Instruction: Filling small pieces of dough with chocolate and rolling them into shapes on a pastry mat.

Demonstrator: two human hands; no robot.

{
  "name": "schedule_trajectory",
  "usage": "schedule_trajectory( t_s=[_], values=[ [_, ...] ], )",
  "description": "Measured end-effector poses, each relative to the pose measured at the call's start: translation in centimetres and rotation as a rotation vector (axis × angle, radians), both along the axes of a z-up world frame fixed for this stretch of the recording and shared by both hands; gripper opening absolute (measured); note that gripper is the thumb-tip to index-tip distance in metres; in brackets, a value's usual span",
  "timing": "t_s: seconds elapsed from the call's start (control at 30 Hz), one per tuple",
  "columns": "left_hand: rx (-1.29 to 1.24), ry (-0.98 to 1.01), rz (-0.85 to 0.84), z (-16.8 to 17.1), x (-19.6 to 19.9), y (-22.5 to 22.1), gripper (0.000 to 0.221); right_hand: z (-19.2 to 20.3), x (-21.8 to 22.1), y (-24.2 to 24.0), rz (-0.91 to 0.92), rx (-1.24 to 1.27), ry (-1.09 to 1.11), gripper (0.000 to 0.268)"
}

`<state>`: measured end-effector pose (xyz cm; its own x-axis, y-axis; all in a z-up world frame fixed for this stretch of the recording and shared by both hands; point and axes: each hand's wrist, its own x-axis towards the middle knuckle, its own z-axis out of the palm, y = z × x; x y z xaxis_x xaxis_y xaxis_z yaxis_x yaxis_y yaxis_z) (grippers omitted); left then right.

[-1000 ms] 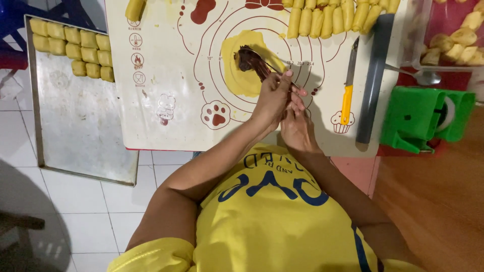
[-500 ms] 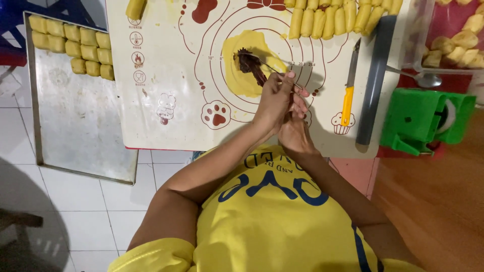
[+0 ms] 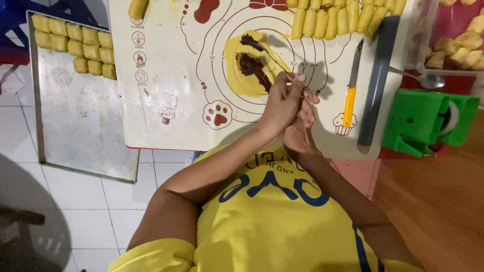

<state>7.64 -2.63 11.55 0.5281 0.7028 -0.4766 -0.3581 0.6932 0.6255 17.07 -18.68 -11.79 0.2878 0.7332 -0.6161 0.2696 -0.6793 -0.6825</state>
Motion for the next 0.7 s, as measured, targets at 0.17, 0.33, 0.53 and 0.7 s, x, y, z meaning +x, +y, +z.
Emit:
schedule_trajectory(
  t_s=[0.17, 0.33, 0.53, 0.7],
  values=[
    [0.376, 0.216, -0.179, 1.3, -1.2, -0.2, 0.028, 1.1, 0.3, 0.8, 0.149, 0.214, -0.099, 0.033],
    [0.661, 0.466, -0.329, 1.3, -1.8, 1.8, 0.035, 5.5, 0.8, 2.8, 0.267, 0.416, -0.194, 0.037],
    [0.985, 0.541, -0.482, -0.1, 2.6, 9.4, 0.025, 13.5, -0.5, 6.1, 0.189, 0.401, -0.141, 0.021],
    [1.043, 0.503, -0.501, -0.2, 10.3, 16.2, 0.026, 17.3, -0.9, 7.4, 0.11, 0.237, -0.129, 0.05]
  ],
)
